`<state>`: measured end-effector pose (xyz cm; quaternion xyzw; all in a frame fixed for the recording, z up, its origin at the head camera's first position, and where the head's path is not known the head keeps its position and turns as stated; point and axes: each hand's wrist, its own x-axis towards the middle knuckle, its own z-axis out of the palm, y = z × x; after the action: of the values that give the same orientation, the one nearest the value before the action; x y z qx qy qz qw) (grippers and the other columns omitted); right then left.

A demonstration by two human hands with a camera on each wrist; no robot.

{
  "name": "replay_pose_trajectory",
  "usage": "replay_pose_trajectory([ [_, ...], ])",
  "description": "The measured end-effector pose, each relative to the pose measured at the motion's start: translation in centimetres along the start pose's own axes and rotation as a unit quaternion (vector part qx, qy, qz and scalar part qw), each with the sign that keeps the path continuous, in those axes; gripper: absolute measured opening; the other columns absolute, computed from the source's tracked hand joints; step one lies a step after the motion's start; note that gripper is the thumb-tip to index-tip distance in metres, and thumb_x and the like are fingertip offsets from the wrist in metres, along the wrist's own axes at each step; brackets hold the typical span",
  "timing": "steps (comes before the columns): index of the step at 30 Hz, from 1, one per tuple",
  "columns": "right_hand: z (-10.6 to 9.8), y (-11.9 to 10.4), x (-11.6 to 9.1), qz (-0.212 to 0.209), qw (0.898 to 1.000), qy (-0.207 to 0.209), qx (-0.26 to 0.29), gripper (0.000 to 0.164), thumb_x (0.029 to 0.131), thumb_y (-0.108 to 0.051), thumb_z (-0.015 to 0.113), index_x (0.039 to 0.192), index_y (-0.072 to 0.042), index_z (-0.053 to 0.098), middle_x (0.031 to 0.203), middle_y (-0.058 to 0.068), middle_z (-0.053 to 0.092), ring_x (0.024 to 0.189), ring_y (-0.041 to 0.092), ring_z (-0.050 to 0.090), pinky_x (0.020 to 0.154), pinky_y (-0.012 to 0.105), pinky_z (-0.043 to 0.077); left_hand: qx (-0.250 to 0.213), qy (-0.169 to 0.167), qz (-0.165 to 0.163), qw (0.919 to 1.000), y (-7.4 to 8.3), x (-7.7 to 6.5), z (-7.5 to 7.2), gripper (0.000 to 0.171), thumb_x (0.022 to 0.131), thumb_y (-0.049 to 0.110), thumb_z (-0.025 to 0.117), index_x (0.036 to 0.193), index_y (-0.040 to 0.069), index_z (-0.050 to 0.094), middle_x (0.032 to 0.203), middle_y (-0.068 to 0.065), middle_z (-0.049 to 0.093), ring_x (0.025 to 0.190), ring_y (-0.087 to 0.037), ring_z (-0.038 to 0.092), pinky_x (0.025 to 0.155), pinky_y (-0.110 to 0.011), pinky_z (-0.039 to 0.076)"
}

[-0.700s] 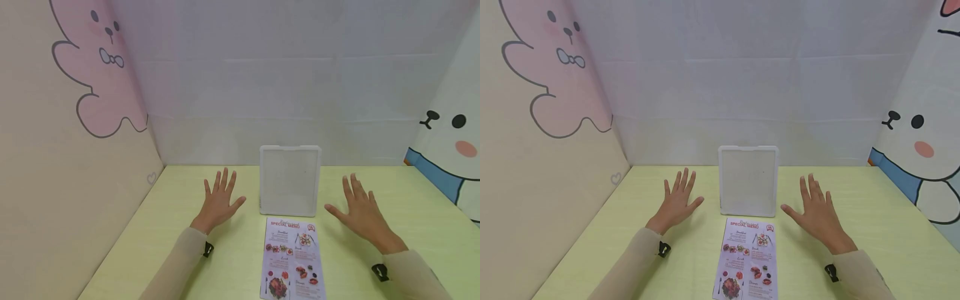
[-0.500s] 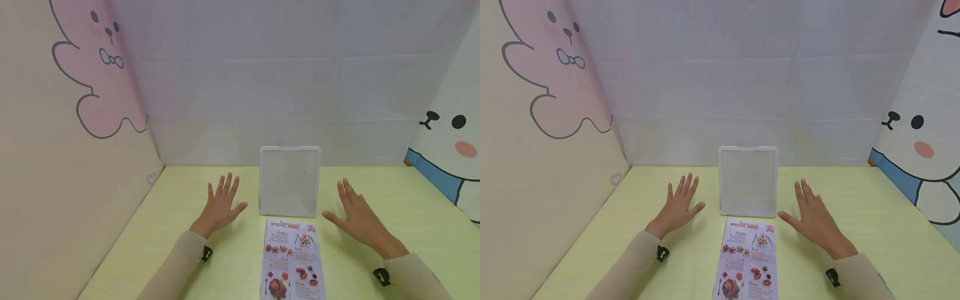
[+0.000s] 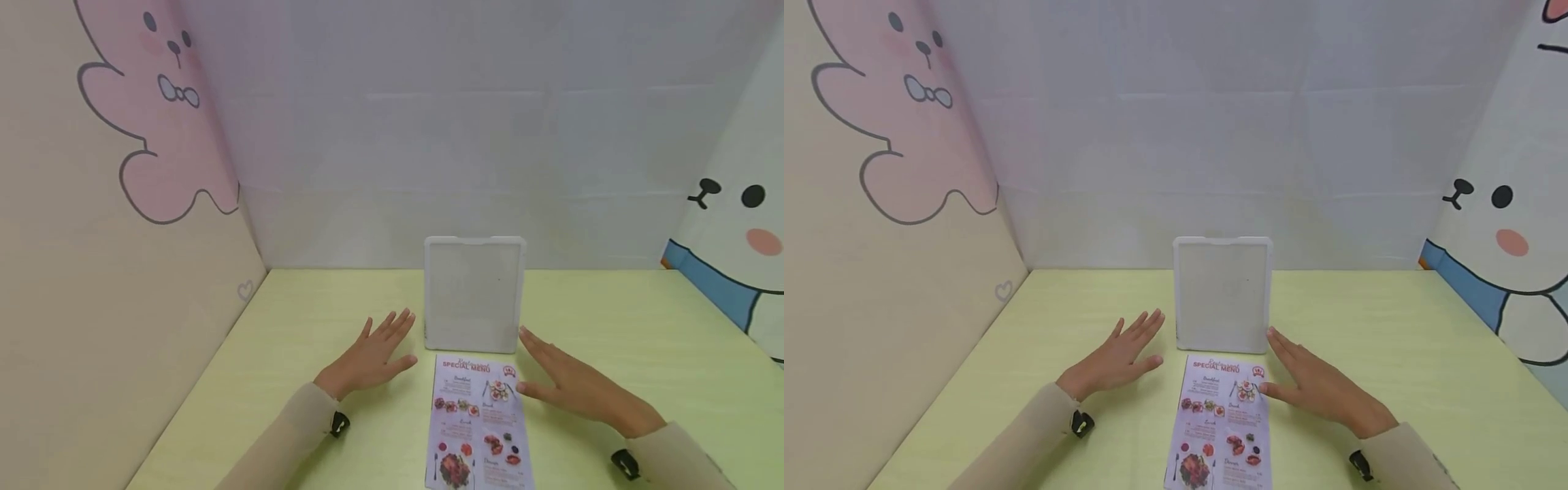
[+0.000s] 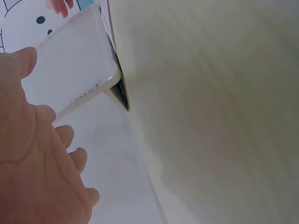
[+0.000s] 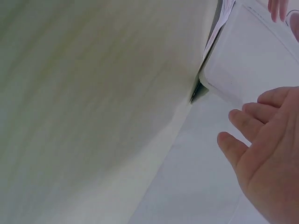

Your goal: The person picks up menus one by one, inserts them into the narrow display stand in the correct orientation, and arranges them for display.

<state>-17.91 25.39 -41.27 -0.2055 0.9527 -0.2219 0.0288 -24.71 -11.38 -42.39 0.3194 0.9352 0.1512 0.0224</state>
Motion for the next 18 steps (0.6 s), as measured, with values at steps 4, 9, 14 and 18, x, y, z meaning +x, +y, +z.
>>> replay_pose_trajectory([
  [4,0.1,-0.4,-0.1,-0.004,1.000,-0.029,0.005,0.085,0.092,-0.057,0.053,0.155,-0.015,0.016,0.159,0.016,0.021,0.140,0.046,0.027,0.105,0.063,0.032,-0.010,-0.056,0.025,0.9981,0.8,-0.1,0.1,0.077,0.096,0.065,0.029,0.155,0.025,0.001,0.162,0.009,0.000,0.151,-0.021,0.003,0.117,-0.059,0.003],
  [9,0.1,-0.8,-0.1,-0.011,0.998,-0.064,0.013,0.086,0.092,-0.057,0.053,0.155,-0.011,0.016,0.158,0.018,0.020,0.140,0.045,0.029,0.104,0.061,0.034,-0.013,-0.105,0.038,0.9936,1.8,-0.1,0.4,0.078,0.095,0.068,0.025,0.155,0.025,-0.002,0.162,0.010,-0.001,0.150,-0.019,0.004,0.119,-0.053,0.003],
  [14,0.3,-1.1,-0.1,-0.010,0.996,-0.093,0.007,0.088,0.090,-0.061,0.053,0.153,-0.007,0.021,0.158,0.017,0.020,0.140,0.045,0.029,0.106,0.061,0.032,-0.017,-0.144,0.046,0.9883,2.8,0.0,0.8,0.077,0.096,0.066,0.026,0.155,0.024,0.001,0.162,0.010,0.001,0.150,-0.015,0.005,0.121,-0.047,0.005],
  [18,0.7,-1.1,-0.1,-0.016,0.995,-0.102,-0.011,0.089,0.088,-0.063,0.052,0.150,-0.004,0.028,0.158,0.016,0.023,0.138,0.045,0.032,0.105,0.060,0.033,-0.006,-0.157,0.053,0.9862,3.6,0.5,1.2,0.077,0.096,0.065,0.028,0.156,0.022,0.004,0.162,0.008,0.003,0.150,-0.013,0.006,0.121,-0.045,0.007],
])
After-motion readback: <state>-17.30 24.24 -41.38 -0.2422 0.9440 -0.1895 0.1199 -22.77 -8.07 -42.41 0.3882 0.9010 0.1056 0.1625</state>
